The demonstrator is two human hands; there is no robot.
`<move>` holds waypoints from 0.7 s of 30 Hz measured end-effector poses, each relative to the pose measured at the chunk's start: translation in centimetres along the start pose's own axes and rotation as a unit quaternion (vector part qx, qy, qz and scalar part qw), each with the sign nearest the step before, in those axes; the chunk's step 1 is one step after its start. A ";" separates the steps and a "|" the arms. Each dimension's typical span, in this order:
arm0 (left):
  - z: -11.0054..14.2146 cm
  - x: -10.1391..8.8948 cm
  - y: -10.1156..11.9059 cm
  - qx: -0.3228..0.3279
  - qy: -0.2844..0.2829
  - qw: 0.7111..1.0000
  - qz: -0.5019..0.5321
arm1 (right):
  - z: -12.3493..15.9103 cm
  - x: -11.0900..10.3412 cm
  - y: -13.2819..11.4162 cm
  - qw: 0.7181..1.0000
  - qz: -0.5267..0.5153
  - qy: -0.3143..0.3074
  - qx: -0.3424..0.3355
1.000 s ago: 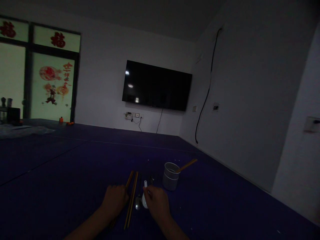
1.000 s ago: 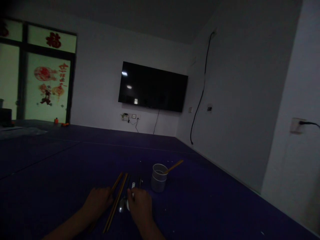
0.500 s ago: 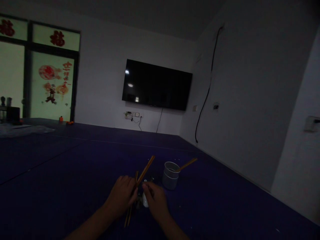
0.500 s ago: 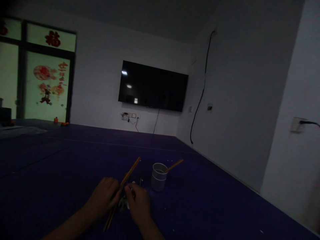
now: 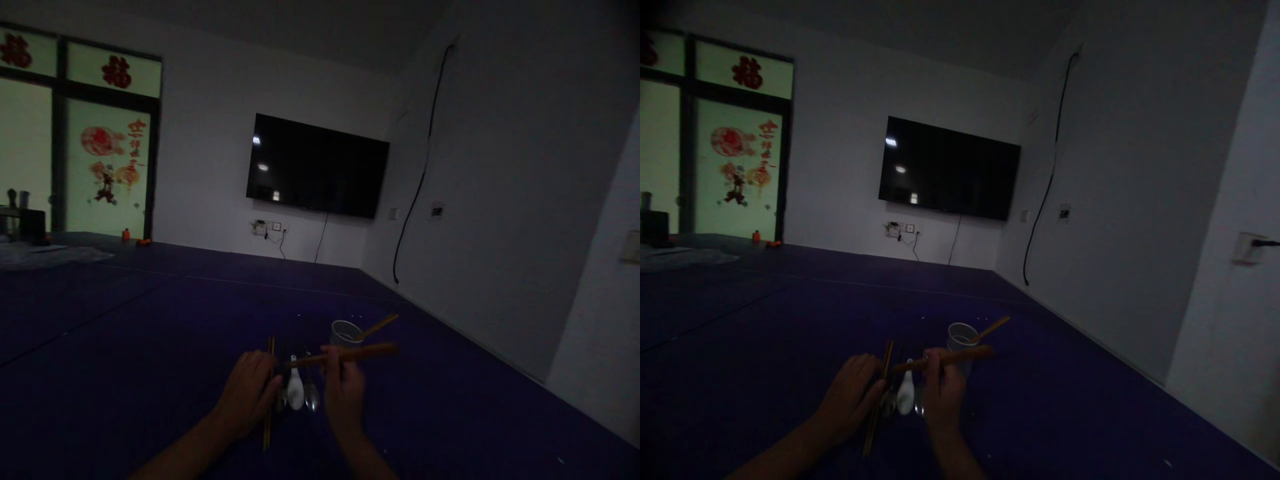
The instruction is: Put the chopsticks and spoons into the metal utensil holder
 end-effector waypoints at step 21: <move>-0.1 2.4 -1.4 -0.089 -0.101 0.991 0.015 | -8.0 -5.4 3.9 0.887 0.452 0.076 0.056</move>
Point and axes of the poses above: each hand's wrist, its own z-axis away from the middle knuckle, its own x-axis out of the palm, y = z × x, the point moved 5 cm from there along -z, towards the middle knuckle, and after that the axes turned 8 degrees about x, right-handed, at the moved point
